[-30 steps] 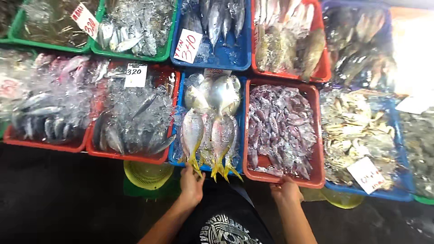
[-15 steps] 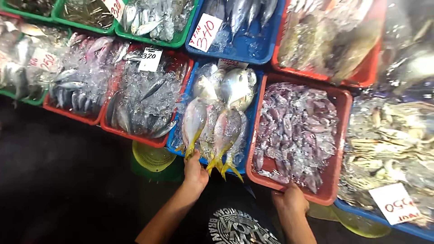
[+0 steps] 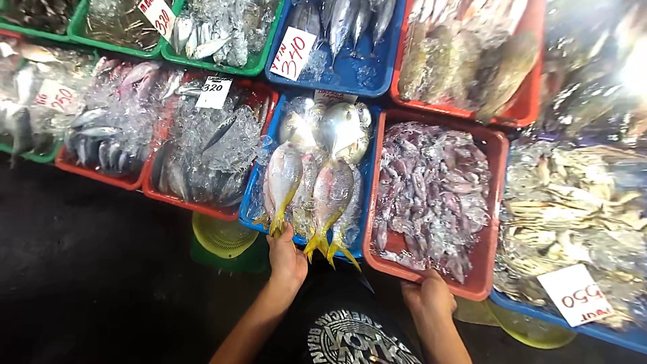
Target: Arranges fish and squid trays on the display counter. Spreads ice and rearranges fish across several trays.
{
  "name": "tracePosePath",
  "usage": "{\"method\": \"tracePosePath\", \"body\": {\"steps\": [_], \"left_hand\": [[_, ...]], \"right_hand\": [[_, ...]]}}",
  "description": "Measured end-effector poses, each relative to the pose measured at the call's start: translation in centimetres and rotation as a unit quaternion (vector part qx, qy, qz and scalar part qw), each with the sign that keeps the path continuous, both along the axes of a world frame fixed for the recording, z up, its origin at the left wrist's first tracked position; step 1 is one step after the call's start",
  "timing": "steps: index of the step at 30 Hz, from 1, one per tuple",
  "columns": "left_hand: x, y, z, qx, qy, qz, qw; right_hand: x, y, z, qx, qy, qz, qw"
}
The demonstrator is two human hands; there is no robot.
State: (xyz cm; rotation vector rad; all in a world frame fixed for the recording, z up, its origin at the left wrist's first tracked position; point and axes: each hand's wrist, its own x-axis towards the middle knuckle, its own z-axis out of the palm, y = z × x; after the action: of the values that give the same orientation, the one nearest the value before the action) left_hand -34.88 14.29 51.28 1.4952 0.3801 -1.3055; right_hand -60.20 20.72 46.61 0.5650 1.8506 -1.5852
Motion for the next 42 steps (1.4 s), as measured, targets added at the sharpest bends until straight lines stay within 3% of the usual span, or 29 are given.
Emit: {"method": "tracePosePath", "body": {"steps": [10, 18, 30, 42], "left_hand": [[-0.7, 0.7, -0.8, -0.064, -0.042, 0.016, 0.997], [-0.6, 0.4, -1.7, -0.045, -0.057, 0.017, 0.997], [-1.0, -0.1, 2.3, -0.056, -0.062, 0.006, 0.997], [-1.7, -0.1, 3.8, -0.074, -0.075, 0.002, 0.994]], "right_hand": [[-0.3, -0.3, 0.7, 0.008, -0.011, -0.011, 1.000], [-0.5, -0.5, 1.1, -0.006, -0.012, -0.039, 0.999], [-1.3, -0.2, 2.9, -0.003, 0.007, -0.052, 0.999], [-1.4, 0.1, 3.6, -0.018, -0.026, -0.040, 0.999]]}}
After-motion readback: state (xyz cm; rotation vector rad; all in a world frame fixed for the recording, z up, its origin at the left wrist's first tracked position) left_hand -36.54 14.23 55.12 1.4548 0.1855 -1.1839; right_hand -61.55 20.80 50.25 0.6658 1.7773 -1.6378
